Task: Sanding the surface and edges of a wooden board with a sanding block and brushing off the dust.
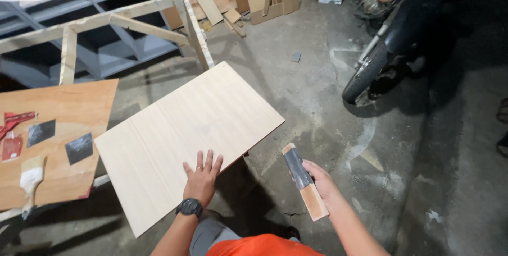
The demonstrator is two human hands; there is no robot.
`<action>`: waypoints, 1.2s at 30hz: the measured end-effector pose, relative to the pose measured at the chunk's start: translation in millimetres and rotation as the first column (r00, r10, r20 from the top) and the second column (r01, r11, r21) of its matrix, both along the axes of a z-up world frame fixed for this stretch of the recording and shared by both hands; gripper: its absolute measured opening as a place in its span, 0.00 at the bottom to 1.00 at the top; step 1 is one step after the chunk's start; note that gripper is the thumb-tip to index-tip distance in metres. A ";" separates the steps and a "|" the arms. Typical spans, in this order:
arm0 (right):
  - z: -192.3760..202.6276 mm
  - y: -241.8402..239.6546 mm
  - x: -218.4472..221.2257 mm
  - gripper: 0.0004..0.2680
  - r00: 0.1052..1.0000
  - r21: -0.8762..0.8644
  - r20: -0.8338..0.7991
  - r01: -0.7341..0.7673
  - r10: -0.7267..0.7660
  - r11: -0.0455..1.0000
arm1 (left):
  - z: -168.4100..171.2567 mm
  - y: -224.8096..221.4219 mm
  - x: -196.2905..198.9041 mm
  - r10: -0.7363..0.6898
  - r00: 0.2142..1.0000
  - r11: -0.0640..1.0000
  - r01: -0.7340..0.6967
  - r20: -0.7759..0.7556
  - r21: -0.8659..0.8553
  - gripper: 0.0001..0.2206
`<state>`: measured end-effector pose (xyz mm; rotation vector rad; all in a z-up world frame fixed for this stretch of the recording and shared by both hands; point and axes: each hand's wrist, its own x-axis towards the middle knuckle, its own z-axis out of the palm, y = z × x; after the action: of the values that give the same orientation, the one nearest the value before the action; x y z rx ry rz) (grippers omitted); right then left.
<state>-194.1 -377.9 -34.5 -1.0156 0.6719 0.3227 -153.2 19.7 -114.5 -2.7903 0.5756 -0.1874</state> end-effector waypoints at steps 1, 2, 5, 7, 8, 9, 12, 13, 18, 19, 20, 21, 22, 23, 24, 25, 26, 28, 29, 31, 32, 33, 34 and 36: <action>-2.1 2.0 -1.5 0.16 1.000 0.002 -0.009 -0.011 0.011 1.000 | 3.4 -4.1 1.1 0.011 1.000 1.000 -0.011 -0.009 0.002 0.43; -4.5 4.6 -1.9 0.14 0.999 0.051 0.032 0.040 -0.042 0.998 | 6.7 -7.4 1.6 0.035 0.999 0.998 -0.036 -0.024 -0.042 0.35; -17.5 10.3 -3.7 0.13 0.996 0.103 0.060 0.067 -0.073 0.992 | 10.0 -10.6 -1.6 0.072 0.996 0.992 -0.077 -0.057 -0.095 0.28; -25.6 9.3 2.0 0.13 0.997 0.100 0.066 0.043 -0.049 0.994 | 27.3 -15.9 1.2 0.084 0.995 0.990 -0.090 -0.060 -0.111 0.28; -29.4 8.2 2.7 0.14 0.996 0.087 0.075 0.037 -0.044 0.996 | 43.8 -20.1 1.2 0.111 0.971 0.988 -0.130 -0.211 -0.080 0.36; -33.2 6.8 3.7 0.14 0.996 0.074 0.084 0.031 -0.038 0.997 | 60.3 -24.3 1.3 0.138 0.924 0.985 -0.165 -0.356 -0.046 0.47; -12.9 11.7 7.4 0.12 0.997 -0.124 0.036 -0.062 0.067 0.990 | 57.9 -10.2 7.5 0.009 0.946 0.953 -0.105 -0.323 -0.283 0.37; -16.4 11.2 8.1 0.12 0.997 -0.124 0.033 -0.068 0.072 0.990 | 59.8 -2.6 12.7 0.014 0.945 0.953 -0.111 -0.326 -0.283 0.37; -10.0 10.1 10.5 0.15 0.998 -0.129 -0.002 -0.067 0.067 0.989 | 66.3 42.8 57.2 0.299 0.810 0.678 -0.552 -0.504 -0.485 0.33; -4.1 11.7 10.4 0.15 0.998 -0.130 -0.003 -0.063 0.063 0.990 | 86.1 43.2 57.7 0.295 0.811 0.680 -0.550 -0.505 -0.485 0.33; 1.8 14.5 11.6 0.15 0.997 -0.185 -0.016 -0.083 0.082 0.979 | 105.9 45.0 59.3 0.358 0.769 0.623 -0.619 -0.529 -0.479 0.33; 7.6 18.0 13.0 0.15 0.995 -0.239 -0.031 -0.103 0.099 0.965 | 125.7 47.4 61.1 0.417 0.722 0.560 -0.682 -0.552 -0.470 0.34; 14.9 23.5 14.2 0.15 0.995 -0.240 -0.030 -0.100 0.095 0.966 | 116.1 60.2 72.9 0.414 0.724 0.562 -0.680 -0.552 -0.470 0.34; 22.2 29.1 15.7 0.15 0.991 -0.316 -0.016 -0.132 0.133 0.940 | 106.6 72.9 85.2 0.435 0.718 0.528 -0.692 -0.543 -0.493 0.34; 29.6 35.0 18.2 0.16 0.985 -0.389 -0.005 -0.160 0.171 0.907 | 98.0 85.8 98.9 0.455 0.712 0.494 -0.701 -0.534 -0.514 0.34; 28.7 40.5 21.4 0.16 0.986 -0.388 -0.005 -0.155 0.167 0.909 | 94.4 91.9 105.2 0.453 0.715 0.498 -0.699 -0.533 -0.514 0.34; 27.9 45.4 25.8 0.16 0.979 -0.434 0.068 -0.145 0.193 0.889 | 91.2 97.1 113.7 0.472 0.704 0.463 -0.710 -0.530 -0.531 0.34; 25.9 57.4 36.2 0.16 0.966 -0.480 0.144 -0.122 0.216 0.868 | 79.3 107.8 129.7 0.485 0.699 0.431 -0.714 -0.525 -0.552 0.34; 24.5 64.6 42.3 0.16 0.959 -0.507 0.171 -0.112 0.227 0.855 | 70.5 113.2 137.5 0.505 0.708 0.438 -0.704 -0.494 -0.560 0.34; 17.7 74.7 53.9 0.15 0.951 -0.538 0.197 -0.099 0.239 0.837 | 59.4 115.3 145.5 0.520 0.717 0.443 -0.691 -0.465 -0.571 0.33; 12.6 79.2 59.9 0.15 0.932 -0.661 0.201 -0.099 0.302 0.744 | 57.2 113.8 146.0 0.564 0.723 0.458 -0.676 -0.399 -0.577 0.32; 7.1 84.2 65.9 0.15 0.911 -0.768 0.195 -0.090 0.365 0.634 | 54.8 112.8 146.4 0.604 0.725 0.474 -0.661 -0.331 -0.582 0.30; 6.4 89.1 71.4 0.15 0.909 -0.776 0.188 -0.094 0.372 0.624 | 61.3 103.9 142.9 0.604 0.721 0.464 -0.664 -0.340 -0.586 0.30; 3.2 101.5 81.6 0.14 0.841 -0.915 0.243 0.034 0.484 0.401 | 74.3 89.4 134.7 0.635 0.701 0.431 -0.670 -0.325 -0.604 0.30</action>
<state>-112.5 -276.4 -31.3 -2.1953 0.1652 -0.1189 -18.5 109.1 -40.3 -3.4744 -0.8243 -0.1839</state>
